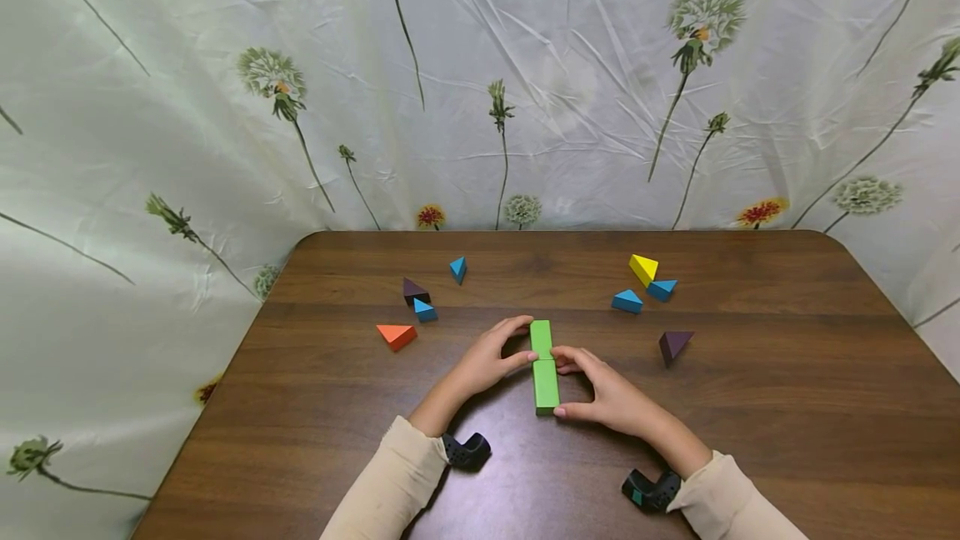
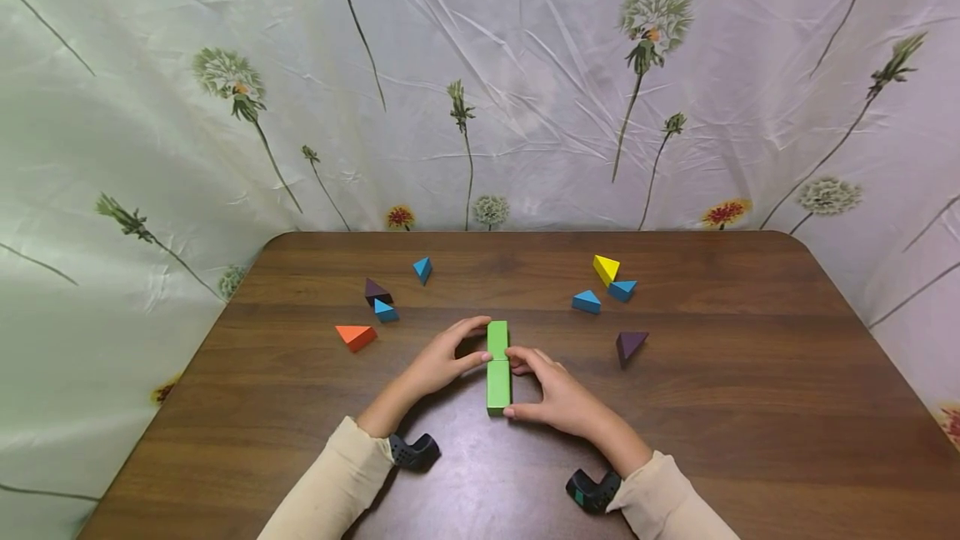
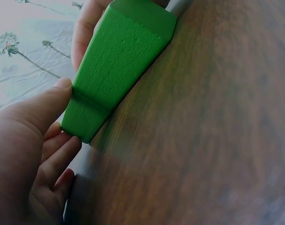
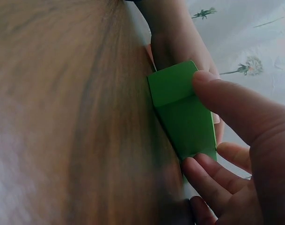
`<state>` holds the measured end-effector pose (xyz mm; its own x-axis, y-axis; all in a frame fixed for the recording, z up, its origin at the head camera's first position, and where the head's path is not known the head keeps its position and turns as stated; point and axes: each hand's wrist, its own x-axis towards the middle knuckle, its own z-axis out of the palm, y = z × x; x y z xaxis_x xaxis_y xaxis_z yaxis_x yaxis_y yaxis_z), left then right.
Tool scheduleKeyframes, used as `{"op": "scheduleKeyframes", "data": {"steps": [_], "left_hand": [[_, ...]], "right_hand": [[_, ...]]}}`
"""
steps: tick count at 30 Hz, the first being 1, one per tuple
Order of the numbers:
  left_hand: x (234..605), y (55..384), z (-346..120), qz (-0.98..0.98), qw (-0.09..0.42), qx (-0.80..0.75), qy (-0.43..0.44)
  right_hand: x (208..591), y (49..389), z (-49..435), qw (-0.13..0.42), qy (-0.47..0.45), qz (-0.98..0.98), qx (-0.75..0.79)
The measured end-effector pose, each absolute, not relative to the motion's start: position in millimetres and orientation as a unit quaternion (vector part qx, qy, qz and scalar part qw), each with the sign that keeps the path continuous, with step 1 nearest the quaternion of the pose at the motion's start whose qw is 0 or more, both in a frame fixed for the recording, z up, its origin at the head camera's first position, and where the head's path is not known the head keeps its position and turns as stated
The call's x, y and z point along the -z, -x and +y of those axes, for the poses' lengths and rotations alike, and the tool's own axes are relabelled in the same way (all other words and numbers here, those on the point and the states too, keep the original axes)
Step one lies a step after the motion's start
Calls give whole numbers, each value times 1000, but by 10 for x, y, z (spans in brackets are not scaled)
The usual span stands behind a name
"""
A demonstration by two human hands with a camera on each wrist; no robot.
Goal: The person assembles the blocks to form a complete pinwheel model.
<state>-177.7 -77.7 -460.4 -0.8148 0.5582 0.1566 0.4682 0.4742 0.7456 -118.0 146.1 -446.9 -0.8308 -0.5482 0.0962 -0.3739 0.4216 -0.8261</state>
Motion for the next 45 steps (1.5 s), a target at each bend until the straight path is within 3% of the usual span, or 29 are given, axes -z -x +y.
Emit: {"op": "scheduleKeyframes", "data": {"steps": [35,45], "left_hand": [[4586,1764,-784,853,83,-422,-295],[4610,1721,-812,849,58,-435,-295]], "right_hand": [[4484,1145,1446,78,263,859,432],[4481,1152,1444,77,266,858,434]]}}
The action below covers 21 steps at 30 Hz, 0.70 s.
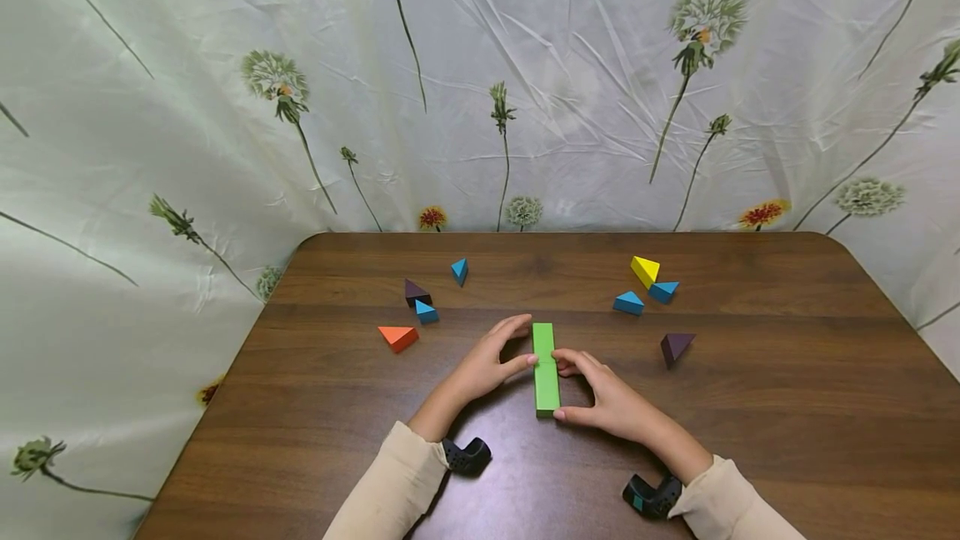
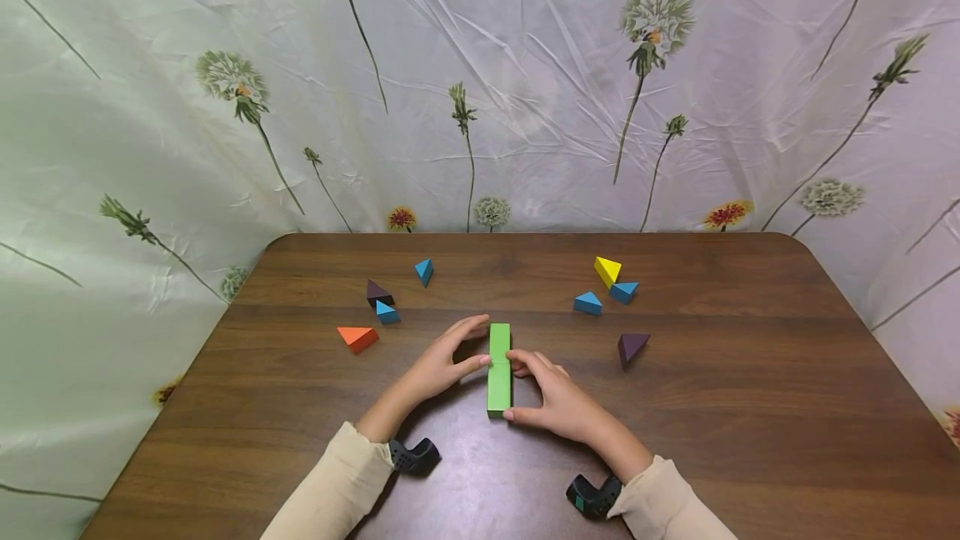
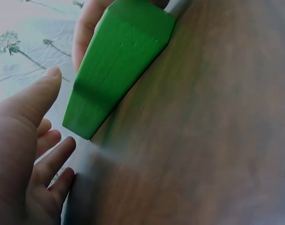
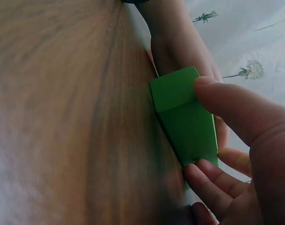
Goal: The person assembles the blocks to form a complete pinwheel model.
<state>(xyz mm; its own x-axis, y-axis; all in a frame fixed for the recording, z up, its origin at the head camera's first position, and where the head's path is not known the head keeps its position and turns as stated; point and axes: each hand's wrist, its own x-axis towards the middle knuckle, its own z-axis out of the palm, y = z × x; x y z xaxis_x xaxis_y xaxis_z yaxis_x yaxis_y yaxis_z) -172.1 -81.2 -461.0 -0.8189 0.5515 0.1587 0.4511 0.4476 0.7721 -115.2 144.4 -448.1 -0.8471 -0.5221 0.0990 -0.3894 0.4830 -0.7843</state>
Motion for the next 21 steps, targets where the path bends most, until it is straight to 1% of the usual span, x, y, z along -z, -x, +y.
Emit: {"op": "scheduleKeyframes", "data": {"steps": [8,16,21], "left_hand": [[4609,1608,-818,856,20,-399,-328],[4600,1528,-800,863,6,-349,-365],[4597,1505,-794,866,5,-339,-367]], "right_hand": [[4496,1163,1448,71,271,857,433],[4488,1158,1446,68,274,855,435],[4495,1156,1448,70,274,856,434]]}}
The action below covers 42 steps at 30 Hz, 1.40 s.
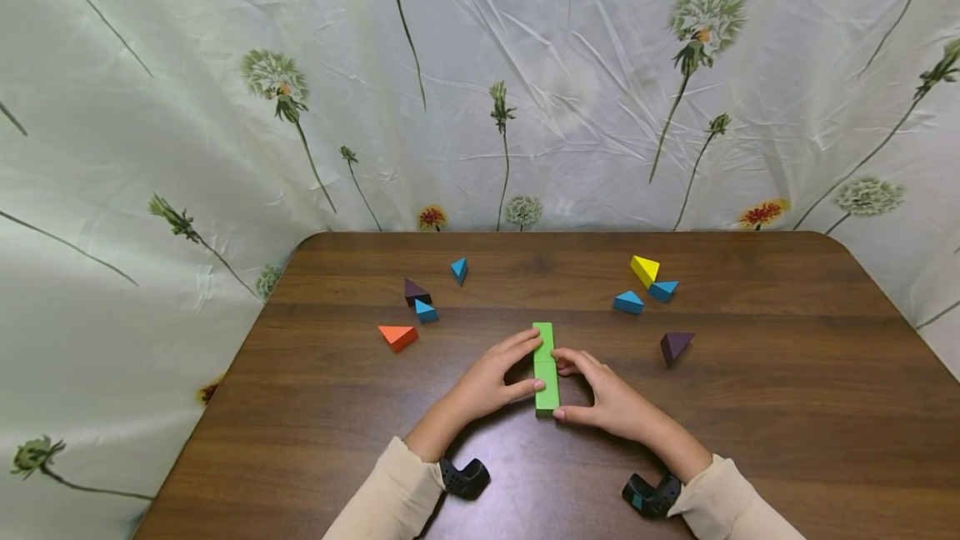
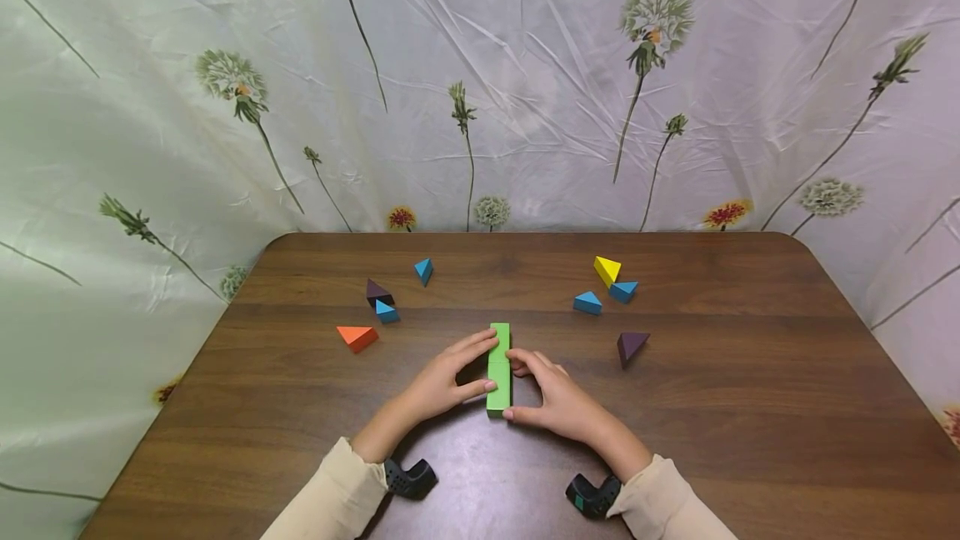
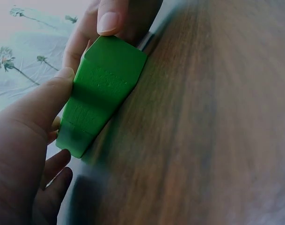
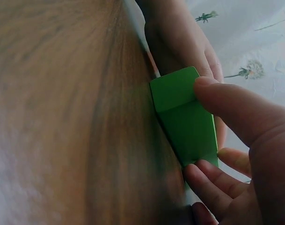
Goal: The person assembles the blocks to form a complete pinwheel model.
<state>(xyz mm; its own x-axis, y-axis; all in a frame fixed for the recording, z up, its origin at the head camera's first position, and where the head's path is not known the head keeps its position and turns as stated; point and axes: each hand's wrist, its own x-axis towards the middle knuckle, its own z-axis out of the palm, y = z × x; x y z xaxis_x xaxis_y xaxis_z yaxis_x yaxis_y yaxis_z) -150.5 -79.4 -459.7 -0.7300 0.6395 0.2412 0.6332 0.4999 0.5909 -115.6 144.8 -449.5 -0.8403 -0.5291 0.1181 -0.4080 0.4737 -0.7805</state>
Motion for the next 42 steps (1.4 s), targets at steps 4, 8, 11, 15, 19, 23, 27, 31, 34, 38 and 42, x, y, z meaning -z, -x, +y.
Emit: {"op": "scheduleKeyframes", "data": {"steps": [4,8,11,15,19,23,27,31,34,38,42], "left_hand": [[4604,1504,-789,865,10,-346,-362],[4612,1507,-786,866,17,-350,-357],[4615,1507,-787,866,19,-353,-355],[4615,1502,-790,865,16,-355,-353],[4615,1499,-791,865,15,-357,-352],[4621,1504,-790,865,17,-359,-351],[4621,1510,-790,864,21,-361,-351],[4617,1508,-794,863,23,-365,-349],[4615,1506,-797,863,21,-365,-349],[4614,1508,-795,863,22,-364,-351],[4609,1507,-788,861,23,-364,-354]], "right_hand": [[4502,1160,1454,71,274,856,432],[4500,1161,1461,77,274,853,436],[4486,1161,1463,85,275,846,449],[4447,1166,1476,81,272,839,465],[4390,1181,1509,57,264,842,467],[4195,1148,1501,23,253,849,463],[4103,1164,1529,-11,244,851,464],[4260,1289,1642,-39,218,860,459],[4268,1342,1698,-56,198,869,450],[4269,1407,1763,-83,181,876,439],[4284,1485,1819,-113,170,877,435]]}}
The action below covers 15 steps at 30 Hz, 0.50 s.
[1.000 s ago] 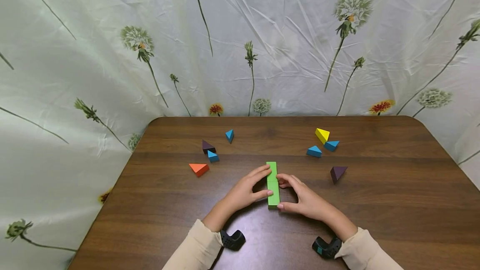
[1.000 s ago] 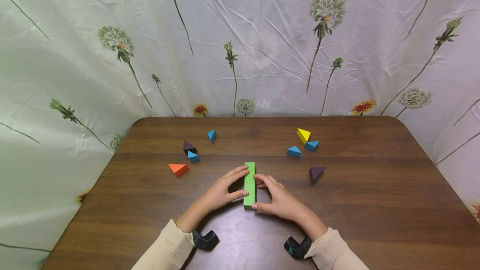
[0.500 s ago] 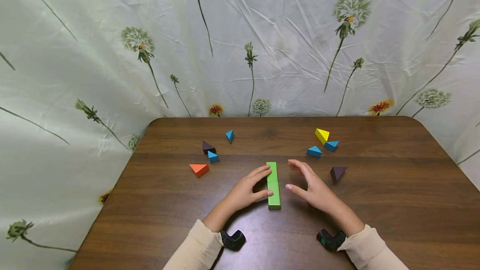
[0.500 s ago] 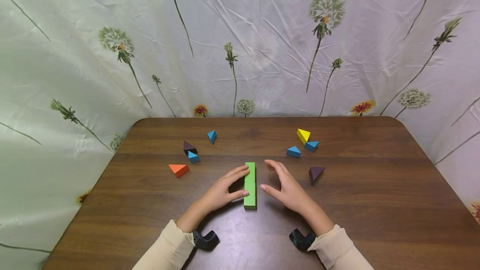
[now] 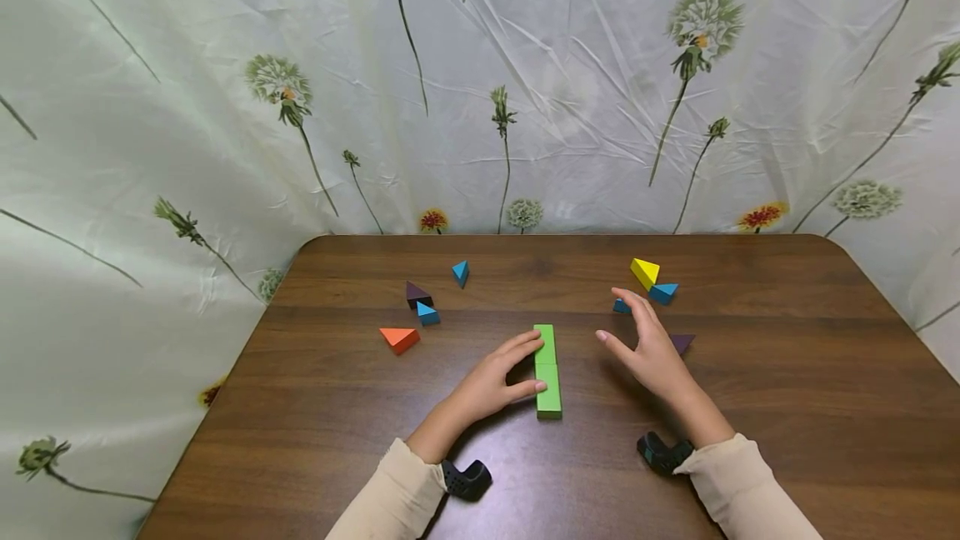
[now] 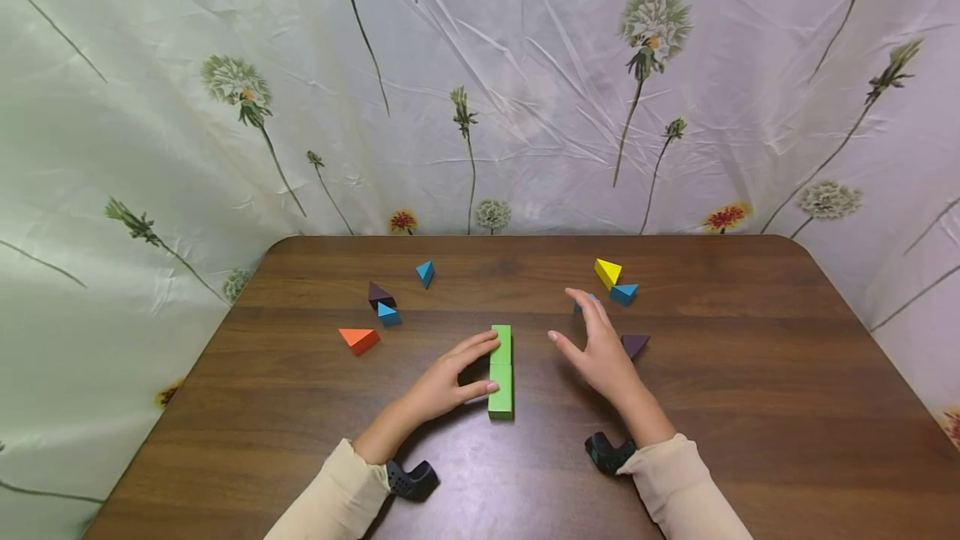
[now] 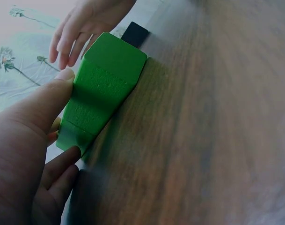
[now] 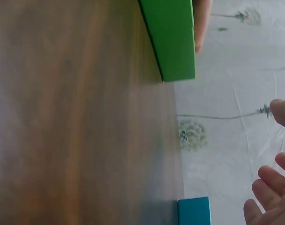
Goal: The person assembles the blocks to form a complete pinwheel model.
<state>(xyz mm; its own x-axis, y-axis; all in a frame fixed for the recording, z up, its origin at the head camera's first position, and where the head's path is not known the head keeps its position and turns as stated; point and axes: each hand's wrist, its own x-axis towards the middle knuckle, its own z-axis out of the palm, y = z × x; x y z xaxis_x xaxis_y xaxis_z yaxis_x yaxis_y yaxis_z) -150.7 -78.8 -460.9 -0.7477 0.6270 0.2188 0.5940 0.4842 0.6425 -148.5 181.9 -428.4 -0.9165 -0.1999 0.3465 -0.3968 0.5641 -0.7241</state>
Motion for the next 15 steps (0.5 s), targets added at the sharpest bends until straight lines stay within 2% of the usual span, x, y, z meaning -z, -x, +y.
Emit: {"op": "scheduleKeyframes", "data": {"steps": [5,15], "left_hand": [[4608,1507,-790,862,23,-362,-355],[4616,1509,-789,860,28,-366,-354]], "right_hand": [[4335,1589,1883,129,-149,-879,-435],[4410,1722,1961,121,-117,-882,-441]]}}
